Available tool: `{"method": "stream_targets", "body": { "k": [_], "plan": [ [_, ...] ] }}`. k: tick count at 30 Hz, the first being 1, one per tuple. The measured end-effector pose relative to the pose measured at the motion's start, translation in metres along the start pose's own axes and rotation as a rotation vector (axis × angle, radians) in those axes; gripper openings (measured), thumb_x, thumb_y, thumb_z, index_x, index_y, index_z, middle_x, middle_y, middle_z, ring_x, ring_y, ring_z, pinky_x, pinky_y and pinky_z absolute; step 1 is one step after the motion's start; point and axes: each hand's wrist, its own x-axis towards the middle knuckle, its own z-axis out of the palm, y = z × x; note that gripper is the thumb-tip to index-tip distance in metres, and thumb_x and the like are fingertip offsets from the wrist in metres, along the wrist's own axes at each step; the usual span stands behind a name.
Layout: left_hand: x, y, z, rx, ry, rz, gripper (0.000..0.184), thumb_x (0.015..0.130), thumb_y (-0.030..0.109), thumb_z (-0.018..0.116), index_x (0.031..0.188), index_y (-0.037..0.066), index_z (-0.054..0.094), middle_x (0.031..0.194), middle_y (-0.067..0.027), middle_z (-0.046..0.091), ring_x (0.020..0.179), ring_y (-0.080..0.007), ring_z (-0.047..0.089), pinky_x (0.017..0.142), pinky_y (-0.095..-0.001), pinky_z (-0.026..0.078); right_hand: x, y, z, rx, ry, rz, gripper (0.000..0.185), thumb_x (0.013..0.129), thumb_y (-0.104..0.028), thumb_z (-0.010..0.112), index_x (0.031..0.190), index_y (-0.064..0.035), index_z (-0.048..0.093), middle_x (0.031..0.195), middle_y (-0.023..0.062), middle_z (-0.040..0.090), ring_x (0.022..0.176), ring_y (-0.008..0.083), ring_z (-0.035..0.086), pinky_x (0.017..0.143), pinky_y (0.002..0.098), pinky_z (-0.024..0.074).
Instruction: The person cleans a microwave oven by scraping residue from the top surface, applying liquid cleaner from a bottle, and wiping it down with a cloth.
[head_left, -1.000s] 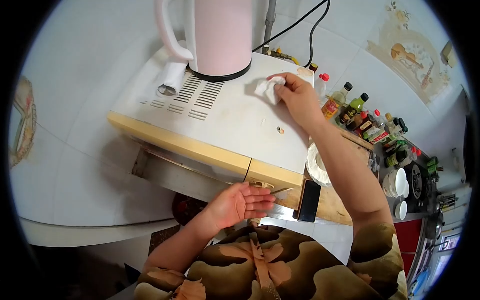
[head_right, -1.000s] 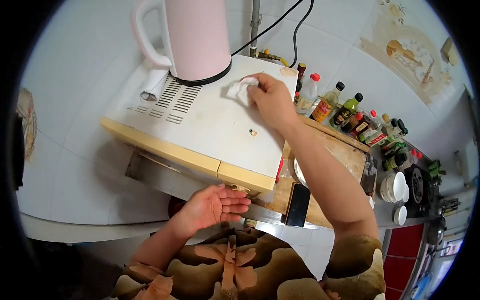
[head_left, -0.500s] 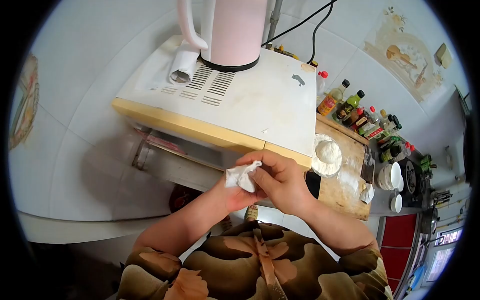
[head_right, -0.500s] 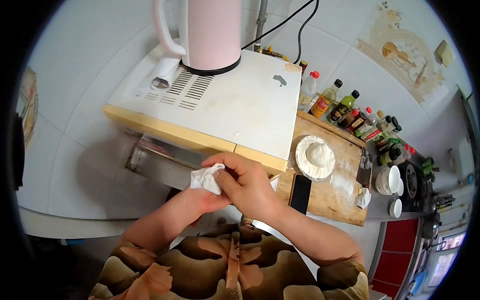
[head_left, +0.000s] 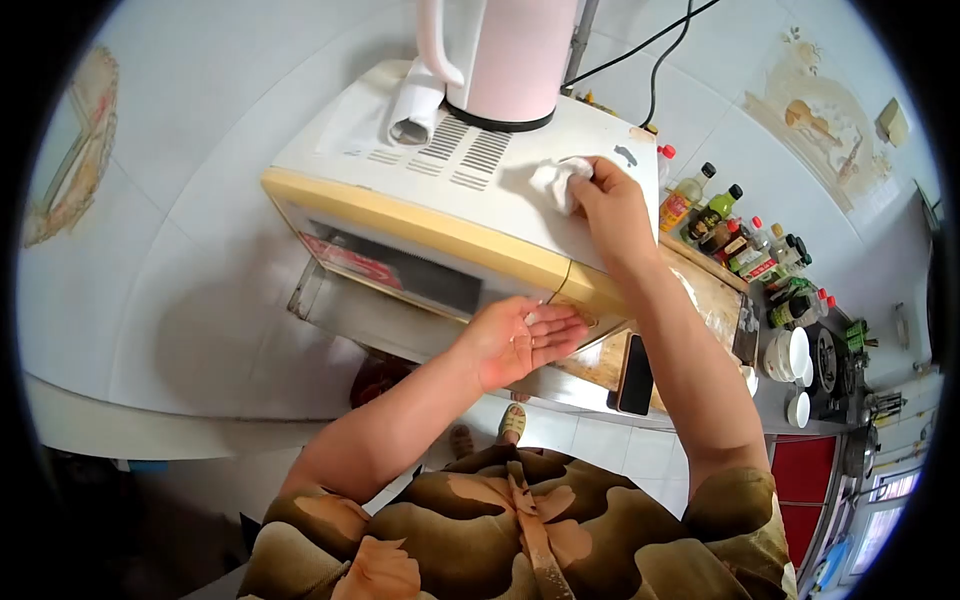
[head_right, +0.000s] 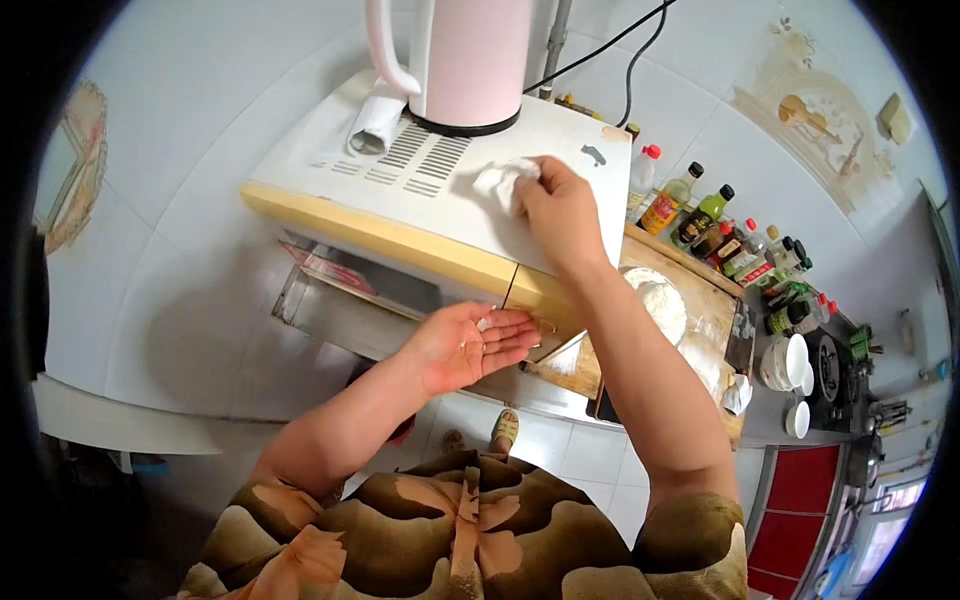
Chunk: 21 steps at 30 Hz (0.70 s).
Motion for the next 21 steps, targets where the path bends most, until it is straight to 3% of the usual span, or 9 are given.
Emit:
{"method": "stream_targets", "body": {
  "k": [3, 6, 9, 12, 14, 16, 18, 20, 21],
  "plan": [
    [-0.006, 0.006, 0.010, 0.051, 0.011, 0.021, 0.042, 0.102, 0.024, 0.033, 0.125, -0.007, 0.050, 0.127, -0.0191, 0.057, 0.121, -0.0305, 0.055, 0.104, -0.0426, 0.046, -0.055, -0.025, 0.006, -0.149, -0.106, 0.027, 0.019, 0.093, -0.010, 0.056, 0.109, -0.0040, 0.065, 0.077, -0.0017, 0.057, 0.066, 0.0039, 0.047, 0.056, 0.0206, 0.0395],
    [-0.010, 0.007, 0.010, 0.093, -0.031, 0.132, 0.041, 0.102, 0.025, 0.033, 0.121, -0.006, 0.051, 0.123, -0.0181, 0.059, 0.117, -0.0303, 0.058, 0.101, -0.0424, 0.049, -0.102, -0.032, 0.014, 0.085, -0.255, 0.180, 0.020, 0.093, -0.009, 0.056, 0.110, -0.0035, 0.064, 0.084, 0.0005, 0.063, 0.075, 0.0056, 0.056, 0.065, 0.0208, 0.0470],
    [-0.008, 0.008, 0.006, 0.016, -0.015, 0.077, 0.039, 0.102, 0.024, 0.034, 0.119, -0.006, 0.052, 0.121, -0.0179, 0.059, 0.116, -0.0308, 0.058, 0.100, -0.0420, 0.050, -0.098, -0.043, 0.008, 0.171, -0.266, 0.117, 0.019, 0.093, -0.006, 0.054, 0.108, -0.0033, 0.065, 0.083, 0.0014, 0.064, 0.068, 0.0059, 0.053, 0.059, 0.0210, 0.0463],
    [-0.010, 0.007, 0.019, 0.045, 0.025, 0.059, 0.038, 0.101, 0.022, 0.036, 0.119, -0.007, 0.052, 0.120, -0.0189, 0.059, 0.116, -0.0316, 0.058, 0.100, -0.0419, 0.050, -0.047, -0.028, -0.009, 0.050, -0.109, -0.032, 0.020, 0.092, -0.006, 0.057, 0.110, -0.0025, 0.063, 0.089, 0.0008, 0.063, 0.079, 0.0071, 0.057, 0.074, 0.0201, 0.0463],
    [-0.006, 0.005, 0.006, -0.014, -0.012, 0.053, 0.037, 0.100, 0.022, 0.039, 0.118, -0.007, 0.053, 0.121, -0.0194, 0.059, 0.117, -0.0316, 0.058, 0.101, -0.0419, 0.049, -0.037, -0.020, -0.010, 0.070, -0.077, -0.025, 0.020, 0.093, -0.005, 0.055, 0.111, -0.0020, 0.063, 0.088, 0.0001, 0.062, 0.075, 0.0068, 0.056, 0.067, 0.0203, 0.0452],
    [-0.006, 0.008, -0.005, -0.040, -0.041, 0.081, 0.036, 0.099, 0.024, 0.042, 0.118, -0.005, 0.054, 0.120, -0.0178, 0.060, 0.115, -0.0307, 0.058, 0.100, -0.0414, 0.049, -0.060, -0.028, 0.002, 0.265, -0.148, 0.193, 0.020, 0.093, -0.003, 0.055, 0.111, -0.0014, 0.062, 0.090, 0.0007, 0.063, 0.074, 0.0068, 0.056, 0.062, 0.0206, 0.0449],
    [-0.011, 0.005, -0.012, -0.040, 0.006, 0.163, 0.037, 0.098, 0.026, 0.045, 0.120, -0.003, 0.053, 0.120, -0.0165, 0.060, 0.113, -0.0295, 0.059, 0.098, -0.0413, 0.049, -0.074, -0.031, 0.000, 0.241, -0.399, 0.138, 0.022, 0.091, -0.003, 0.057, 0.112, -0.0016, 0.062, 0.098, 0.0040, 0.066, 0.082, 0.0101, 0.063, 0.071, 0.0227, 0.0516],
    [-0.028, 0.007, -0.025, -0.003, -0.010, 0.201, 0.037, 0.098, 0.027, 0.048, 0.119, -0.002, 0.056, 0.116, -0.0153, 0.062, 0.109, -0.0284, 0.060, 0.096, -0.0419, 0.049, -0.064, -0.029, -0.003, 0.243, -0.271, -0.023, 0.023, 0.090, -0.005, 0.057, 0.113, -0.0039, 0.065, 0.092, 0.0022, 0.067, 0.080, 0.0072, 0.061, 0.069, 0.0237, 0.0504],
    [-0.037, 0.008, -0.038, 0.003, 0.012, 0.248, 0.035, 0.097, 0.027, 0.050, 0.117, -0.001, 0.057, 0.114, -0.0154, 0.063, 0.108, -0.0282, 0.061, 0.095, -0.0427, 0.050, -0.053, -0.024, -0.010, 0.325, -0.171, 0.047, 0.023, 0.090, -0.004, 0.058, 0.111, -0.0024, 0.065, 0.092, 0.0022, 0.067, 0.080, 0.0074, 0.061, 0.069, 0.0232, 0.0497]
  ]
}}
